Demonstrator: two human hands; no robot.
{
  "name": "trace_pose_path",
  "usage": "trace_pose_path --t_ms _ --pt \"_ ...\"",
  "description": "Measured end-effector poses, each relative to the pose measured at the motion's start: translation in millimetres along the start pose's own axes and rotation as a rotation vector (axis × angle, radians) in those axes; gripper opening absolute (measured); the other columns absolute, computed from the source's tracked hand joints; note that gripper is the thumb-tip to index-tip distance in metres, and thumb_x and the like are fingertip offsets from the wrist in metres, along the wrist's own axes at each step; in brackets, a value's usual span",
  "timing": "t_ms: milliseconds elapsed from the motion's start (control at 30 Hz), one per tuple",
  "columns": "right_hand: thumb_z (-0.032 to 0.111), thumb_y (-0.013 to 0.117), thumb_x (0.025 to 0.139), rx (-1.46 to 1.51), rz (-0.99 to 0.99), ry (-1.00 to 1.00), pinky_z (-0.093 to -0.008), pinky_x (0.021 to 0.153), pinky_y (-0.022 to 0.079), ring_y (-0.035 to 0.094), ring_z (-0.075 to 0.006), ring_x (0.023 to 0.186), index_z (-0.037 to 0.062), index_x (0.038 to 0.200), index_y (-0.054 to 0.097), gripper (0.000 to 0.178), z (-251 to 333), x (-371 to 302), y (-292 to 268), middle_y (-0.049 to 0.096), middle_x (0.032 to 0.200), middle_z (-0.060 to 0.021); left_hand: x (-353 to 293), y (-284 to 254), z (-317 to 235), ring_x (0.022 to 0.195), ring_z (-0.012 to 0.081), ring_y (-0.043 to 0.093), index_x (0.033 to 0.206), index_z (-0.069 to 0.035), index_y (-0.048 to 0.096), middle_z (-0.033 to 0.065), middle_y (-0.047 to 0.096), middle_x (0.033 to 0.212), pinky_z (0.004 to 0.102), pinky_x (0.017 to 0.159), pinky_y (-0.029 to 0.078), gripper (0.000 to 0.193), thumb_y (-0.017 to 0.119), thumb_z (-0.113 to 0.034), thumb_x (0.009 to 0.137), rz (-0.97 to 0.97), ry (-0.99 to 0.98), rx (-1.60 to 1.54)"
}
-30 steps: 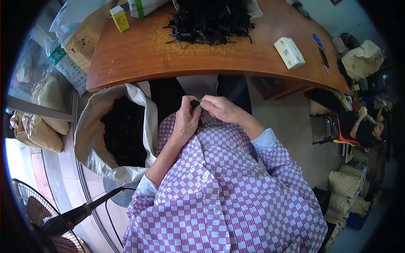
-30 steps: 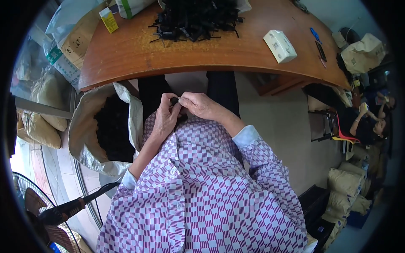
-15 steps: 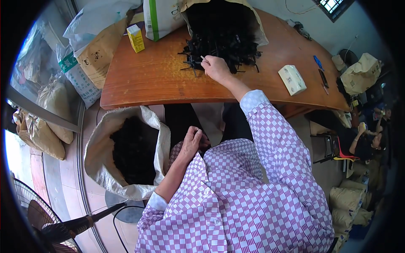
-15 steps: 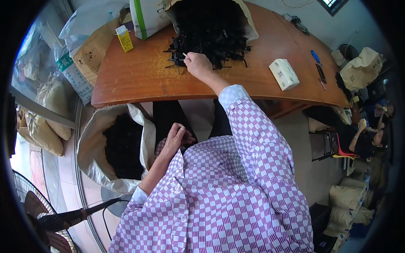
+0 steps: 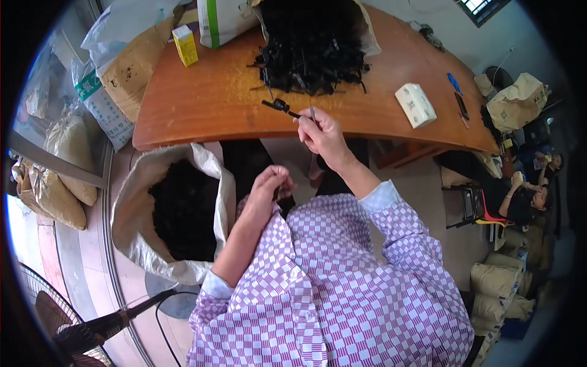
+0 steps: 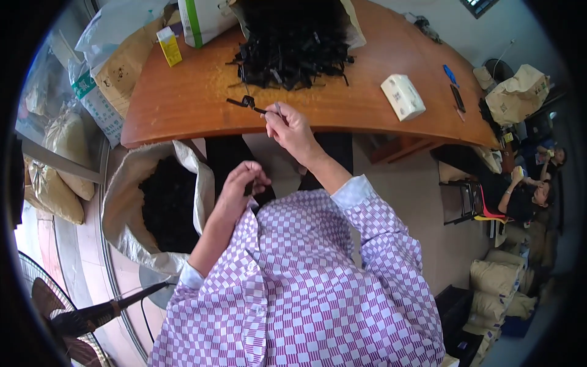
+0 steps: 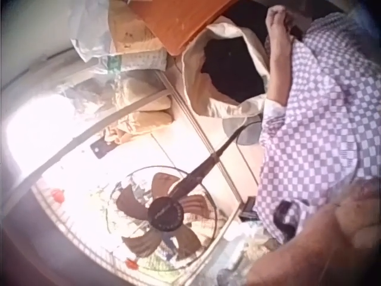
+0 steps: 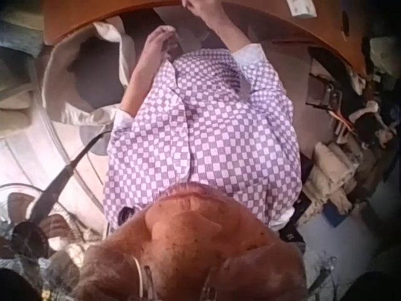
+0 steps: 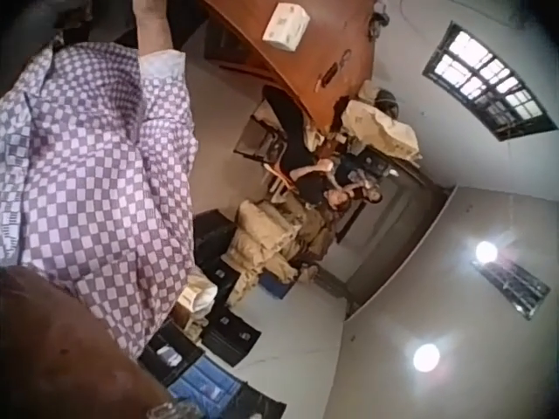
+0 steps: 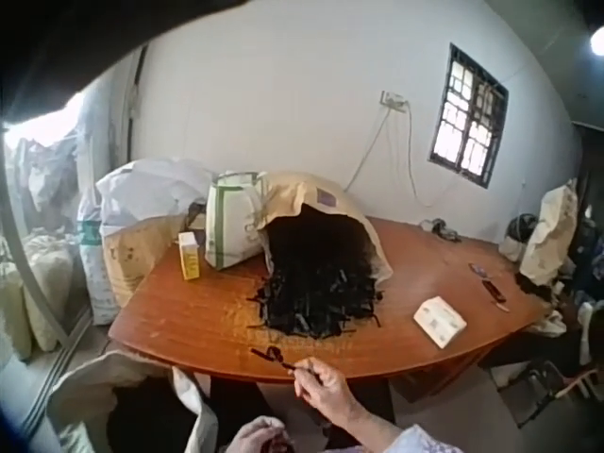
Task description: Manually inspect and sort small black plastic components at a production table.
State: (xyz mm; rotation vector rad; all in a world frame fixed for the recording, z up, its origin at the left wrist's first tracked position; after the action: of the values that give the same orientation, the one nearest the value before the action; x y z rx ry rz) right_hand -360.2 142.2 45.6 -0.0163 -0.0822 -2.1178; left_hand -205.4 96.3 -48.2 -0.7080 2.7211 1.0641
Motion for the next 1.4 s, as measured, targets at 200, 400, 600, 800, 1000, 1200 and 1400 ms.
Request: trace_pose_path --t_ms 200,400,600,800,1000,1200,1400 --pt "0.008 0.050 0.094 -0.305 -0.131 -0.240 -0.0172 0.053 0.036 0.044 -0.0022 0.061 0.0010 0.093 0.054 0.008 -24.8 -68.6 -7.2 0.051 0.068 0.0015 -4.0 28.4 -22.7 0.074 0.0153 0.059 0.103 -0.005 0.052 0.0049 0.060 0.087 0.0253 0.063 0.045 0.017 0.042 -0.005 0.089 0.040 0.029 -0.180" --pt "0.009 0.050 0.095 -0.328 -0.159 -0.229 -0.0172 0.056 0.038 0.046 -0.0031 0.064 0.0016 0.100 0.056 0.011 -40.9 -94.1 -16.4 0.052 0.072 0.0017 -8.1 47.0 -22.9 0.074 0.0113 0.059 0.118 -0.003 0.051 0.0082 0.062 0.100 0.0197 0.055 0.043 0.027 0.053 -0.012 0.092 0.092 0.083 -0.102" --pt "0.005 0.050 0.093 -0.193 -0.108 -0.139 -0.0210 0.065 0.045 0.056 -0.0080 0.072 0.0030 0.105 0.057 0.014 -41.3 -99.2 -12.5 0.060 0.080 -0.0027 -7.4 63.6 -27.2 0.077 0.0138 0.066 0.129 -0.002 0.045 0.0145 0.063 0.109 0.0161 0.048 0.041 0.045 0.059 -0.021 0.090 0.104 0.175 -0.067" --pt "0.007 0.048 0.095 -0.202 -0.001 -0.216 -0.0222 0.074 0.048 0.060 -0.0091 0.086 0.0027 0.116 0.055 0.022 -37.2 -101.3 -13.1 0.064 0.094 -0.0045 -7.4 65.0 -26.2 0.082 0.0182 0.068 0.130 -0.003 0.043 0.0182 0.063 0.107 0.0151 0.045 0.040 0.047 0.061 -0.018 0.089 0.161 0.282 0.037" --pt "0.008 0.052 0.094 -0.067 0.043 -0.201 -0.0202 0.072 0.047 0.056 -0.0058 0.082 0.0038 0.122 0.052 0.028 -54.8 -105.2 -15.4 0.059 0.095 -0.0011 -3.1 52.4 -29.9 0.084 0.0228 0.069 0.129 -0.004 0.043 0.0238 0.061 0.110 0.0149 0.043 0.040 0.050 0.065 -0.016 0.085 0.368 0.216 -0.007" --pt "0.009 0.051 0.095 -0.221 0.078 -0.160 -0.0183 0.068 0.045 0.053 -0.0055 0.078 0.0035 0.122 0.052 0.028 -49.8 -103.5 -15.5 0.056 0.091 -0.0010 -3.7 53.4 -29.6 0.074 0.0163 0.068 0.116 -0.006 0.050 0.0189 0.065 0.100 0.0148 0.046 0.042 0.033 0.063 -0.012 0.087 0.220 0.256 0.057" --pt "0.023 0.045 0.098 -0.208 -0.022 -0.060 -0.0181 0.065 0.043 0.051 -0.0057 0.074 0.0038 0.125 0.046 0.033 -31.1 -110.3 -20.3 0.056 0.091 -0.0019 -17.7 63.8 -38.3 0.071 0.0106 0.064 0.111 -0.006 0.052 0.0090 0.066 0.090 0.0152 0.051 0.043 0.025 0.060 -0.007 0.088 0.117 0.270 0.213"
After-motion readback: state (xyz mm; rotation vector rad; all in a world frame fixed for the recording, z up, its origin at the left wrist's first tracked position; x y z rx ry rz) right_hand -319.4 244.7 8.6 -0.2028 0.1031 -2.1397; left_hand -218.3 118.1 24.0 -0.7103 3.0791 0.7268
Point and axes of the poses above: each hand's wrist, its own x-axis towards the middle knuckle, its own y-axis out of the palm, z = x × y, the point moved 3 cm from there along x, towards the middle knuckle
